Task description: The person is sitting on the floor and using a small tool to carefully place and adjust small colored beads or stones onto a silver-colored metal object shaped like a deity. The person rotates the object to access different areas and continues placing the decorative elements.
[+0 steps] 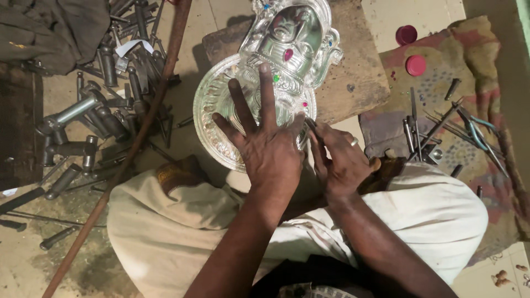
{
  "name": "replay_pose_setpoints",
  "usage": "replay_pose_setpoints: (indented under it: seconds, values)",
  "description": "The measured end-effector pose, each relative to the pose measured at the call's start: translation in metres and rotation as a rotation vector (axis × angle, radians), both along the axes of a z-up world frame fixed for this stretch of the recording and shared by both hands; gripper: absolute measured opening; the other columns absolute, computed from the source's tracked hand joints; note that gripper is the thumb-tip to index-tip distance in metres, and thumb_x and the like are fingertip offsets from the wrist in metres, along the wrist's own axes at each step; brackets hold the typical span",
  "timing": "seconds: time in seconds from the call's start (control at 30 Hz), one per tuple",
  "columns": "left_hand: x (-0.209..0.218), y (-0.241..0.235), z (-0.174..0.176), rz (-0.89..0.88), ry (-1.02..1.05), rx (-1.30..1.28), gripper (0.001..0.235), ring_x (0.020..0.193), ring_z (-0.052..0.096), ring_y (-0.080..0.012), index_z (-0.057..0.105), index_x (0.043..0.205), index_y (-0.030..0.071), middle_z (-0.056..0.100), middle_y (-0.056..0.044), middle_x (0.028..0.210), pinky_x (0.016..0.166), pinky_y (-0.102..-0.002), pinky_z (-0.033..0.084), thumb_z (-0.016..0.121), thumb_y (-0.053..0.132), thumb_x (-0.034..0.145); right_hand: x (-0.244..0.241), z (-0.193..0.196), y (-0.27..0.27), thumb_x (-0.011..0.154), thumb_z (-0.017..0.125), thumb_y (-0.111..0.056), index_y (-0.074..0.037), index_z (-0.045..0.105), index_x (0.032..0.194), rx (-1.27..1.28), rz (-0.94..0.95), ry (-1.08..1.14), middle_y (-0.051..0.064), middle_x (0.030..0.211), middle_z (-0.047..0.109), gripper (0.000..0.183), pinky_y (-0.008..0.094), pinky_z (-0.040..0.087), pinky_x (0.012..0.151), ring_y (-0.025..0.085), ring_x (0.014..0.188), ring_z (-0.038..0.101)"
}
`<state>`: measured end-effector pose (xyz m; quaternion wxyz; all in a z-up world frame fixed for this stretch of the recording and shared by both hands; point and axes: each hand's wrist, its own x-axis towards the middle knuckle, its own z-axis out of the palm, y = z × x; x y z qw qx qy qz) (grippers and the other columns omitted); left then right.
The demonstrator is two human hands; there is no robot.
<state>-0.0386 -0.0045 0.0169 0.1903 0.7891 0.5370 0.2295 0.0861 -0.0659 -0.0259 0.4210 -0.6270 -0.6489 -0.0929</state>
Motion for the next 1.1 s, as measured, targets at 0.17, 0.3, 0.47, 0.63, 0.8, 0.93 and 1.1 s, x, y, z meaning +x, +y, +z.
replay_pose_setpoints:
  seconds: [0.17,0.3,0.47,0.63,0.8,0.93,1.1]
  values:
    - [0.000,-0.001,-0.001,-0.006,-0.013,0.008,0.024,0.154,-0.005,-0.0550,0.083,0.109,0.025,0.006,-0.010,0.171,0.113,-0.085,-0.006,0.065,0.021,0.094,-0.002,0.002,-0.003,0.092,0.084,0.002,0.000,0.072,0.114,-0.080,-0.031,-0.006,0.014,0.108,0.076,0.025,0.034,0.060,0.083,0.028,0.094,0.076]
    - [0.000,-0.003,0.000,0.004,-0.033,0.006,0.023,0.155,-0.005,-0.0544,0.083,0.108,0.025,0.006,-0.009,0.171,0.114,-0.084,-0.008,0.063,0.020,0.097,-0.004,0.003,-0.004,0.094,0.083,0.001,-0.002,0.072,0.115,-0.050,-0.017,0.028,0.014,0.111,0.076,0.024,0.034,0.061,0.086,0.027,0.096,0.077]
    - [0.000,0.000,0.003,-0.008,-0.002,-0.034,0.024,0.154,-0.006,-0.0551,0.083,0.108,0.025,0.005,-0.011,0.171,0.113,-0.085,-0.008,0.065,0.016,0.094,-0.005,0.003,-0.002,0.093,0.083,0.000,-0.001,0.073,0.115,-0.077,-0.026,0.028,0.014,0.109,0.077,0.024,0.032,0.059,0.080,0.026,0.089,0.076]
    - [-0.004,0.000,0.011,-0.036,0.032,-0.086,0.036,0.153,-0.005,-0.0547,0.080,0.111,0.025,0.003,-0.010,0.169,0.114,-0.085,-0.004,0.082,0.019,0.076,0.003,0.006,-0.005,0.094,0.083,-0.005,-0.004,0.076,0.107,-0.137,-0.156,-0.003,0.009,0.101,0.078,0.015,0.032,0.058,0.073,0.022,0.082,0.075]
    - [-0.009,-0.001,0.019,-0.088,0.093,-0.104,0.084,0.152,-0.003,-0.0552,0.062,0.139,0.027,0.001,-0.015,0.167,0.112,-0.085,0.002,0.091,0.028,0.061,0.048,0.025,0.007,0.114,0.067,-0.009,0.000,0.064,0.117,0.010,-0.164,0.691,0.010,0.105,0.075,0.010,0.030,0.057,0.077,0.013,0.085,0.070]
    - [-0.011,-0.015,0.014,-0.075,0.143,0.013,0.094,0.151,-0.003,-0.0567,0.048,0.152,0.031,0.000,-0.022,0.168,0.112,-0.084,0.005,0.091,0.034,0.069,0.109,0.041,0.064,0.121,0.060,-0.009,-0.002,0.058,0.118,0.007,0.172,0.956,0.008,0.104,0.064,0.008,0.031,0.054,0.081,0.014,0.089,0.062]
    - [-0.031,-0.045,0.005,0.180,0.005,0.026,0.122,0.148,-0.002,-0.0634,0.028,0.161,0.015,-0.003,-0.037,0.162,0.113,-0.078,0.009,0.087,0.055,0.062,0.141,0.031,0.179,0.114,0.058,-0.023,-0.009,0.057,0.118,-0.312,0.317,1.051,0.009,0.111,0.069,0.015,0.037,0.064,0.092,0.021,0.102,0.073]
